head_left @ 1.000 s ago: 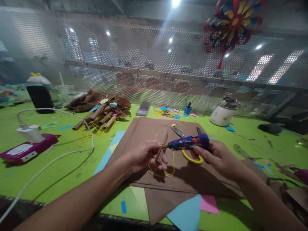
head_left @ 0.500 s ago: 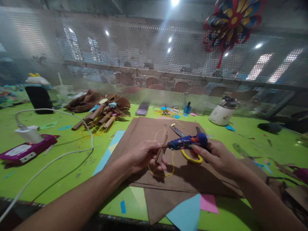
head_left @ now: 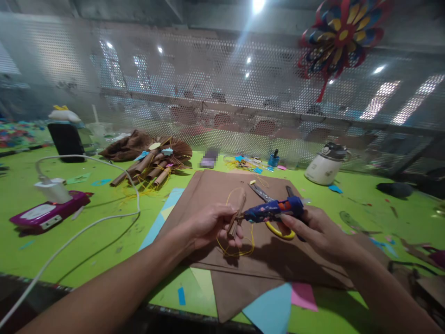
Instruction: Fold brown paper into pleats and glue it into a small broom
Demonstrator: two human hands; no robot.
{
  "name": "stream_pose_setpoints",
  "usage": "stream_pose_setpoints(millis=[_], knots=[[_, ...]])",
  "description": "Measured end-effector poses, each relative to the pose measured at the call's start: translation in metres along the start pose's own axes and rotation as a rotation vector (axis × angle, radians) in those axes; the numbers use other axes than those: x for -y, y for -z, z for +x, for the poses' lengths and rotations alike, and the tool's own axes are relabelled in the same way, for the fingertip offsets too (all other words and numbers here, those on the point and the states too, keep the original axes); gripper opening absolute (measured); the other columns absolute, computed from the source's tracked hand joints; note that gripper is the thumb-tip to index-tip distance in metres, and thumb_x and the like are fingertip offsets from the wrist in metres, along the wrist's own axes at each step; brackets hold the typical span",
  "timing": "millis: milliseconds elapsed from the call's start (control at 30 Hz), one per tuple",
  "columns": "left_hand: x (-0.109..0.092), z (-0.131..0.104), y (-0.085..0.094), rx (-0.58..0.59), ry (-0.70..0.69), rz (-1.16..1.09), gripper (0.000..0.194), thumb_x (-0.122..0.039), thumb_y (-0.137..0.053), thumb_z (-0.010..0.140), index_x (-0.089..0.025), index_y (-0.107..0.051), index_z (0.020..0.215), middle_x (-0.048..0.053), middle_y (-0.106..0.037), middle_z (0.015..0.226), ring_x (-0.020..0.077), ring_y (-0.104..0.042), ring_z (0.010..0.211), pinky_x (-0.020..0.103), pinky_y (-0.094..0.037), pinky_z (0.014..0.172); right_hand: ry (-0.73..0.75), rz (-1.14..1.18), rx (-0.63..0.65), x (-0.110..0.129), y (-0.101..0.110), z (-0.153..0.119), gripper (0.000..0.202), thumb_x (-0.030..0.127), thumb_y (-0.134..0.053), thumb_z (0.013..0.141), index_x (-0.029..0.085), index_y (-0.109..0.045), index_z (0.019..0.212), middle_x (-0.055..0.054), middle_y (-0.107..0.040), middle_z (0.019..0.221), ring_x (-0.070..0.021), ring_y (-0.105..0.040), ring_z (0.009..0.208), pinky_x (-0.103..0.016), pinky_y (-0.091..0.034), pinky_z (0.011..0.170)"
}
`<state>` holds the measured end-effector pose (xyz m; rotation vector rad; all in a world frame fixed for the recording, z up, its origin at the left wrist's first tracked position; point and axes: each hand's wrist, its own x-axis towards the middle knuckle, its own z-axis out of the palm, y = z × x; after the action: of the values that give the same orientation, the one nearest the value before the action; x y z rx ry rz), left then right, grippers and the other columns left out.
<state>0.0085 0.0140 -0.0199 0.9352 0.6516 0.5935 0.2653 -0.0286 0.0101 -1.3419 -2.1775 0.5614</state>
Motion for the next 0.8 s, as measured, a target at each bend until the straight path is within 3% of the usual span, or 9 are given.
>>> stream_pose_setpoints(millis=[267,600,800], knots=[[0.0018,0.0015,0.0022,0.021,0.001,0.003,0.025,-0.030,-0.047,0.086,-0.008,-0.056,0.082,0.011,-0.064,0.065,0.0191,-0.065,0.053,0.025,-0.050,0.048,0.005,0.049,0.059,0.0031,-0.0004,-0.0015,0.043,0.049,-0.040,0.093,0.016,-0.055,0.071,-0.001,-0.051,0.063,-0.0111,-0.044,0.057,-0.023,-0.036,0.051],[0.0022,0.0016,0.0012,0.008,-0.020,0.031,0.021,-0.026,-0.041,0.088,-0.010,-0.054,0.083,0.012,-0.066,0.065,0.0188,-0.064,0.050,0.025,-0.049,0.046,0.048,0.097,0.000,0.0021,-0.0011,0.0042,0.043,0.049,-0.040,0.093,0.016,-0.055,0.070,-0.003,-0.054,0.065,-0.0123,-0.046,0.059,-0.025,-0.038,0.054],[0.0020,0.0015,0.0020,0.016,0.010,0.031,0.027,-0.027,-0.043,0.087,-0.006,-0.058,0.081,0.012,-0.064,0.064,0.0183,-0.064,0.051,0.025,-0.049,0.046,0.000,0.056,0.069,-0.0006,-0.0027,-0.0026,0.044,0.051,-0.041,0.092,0.016,-0.057,0.072,-0.001,-0.054,0.064,-0.0115,-0.046,0.056,-0.023,-0.035,0.051]])
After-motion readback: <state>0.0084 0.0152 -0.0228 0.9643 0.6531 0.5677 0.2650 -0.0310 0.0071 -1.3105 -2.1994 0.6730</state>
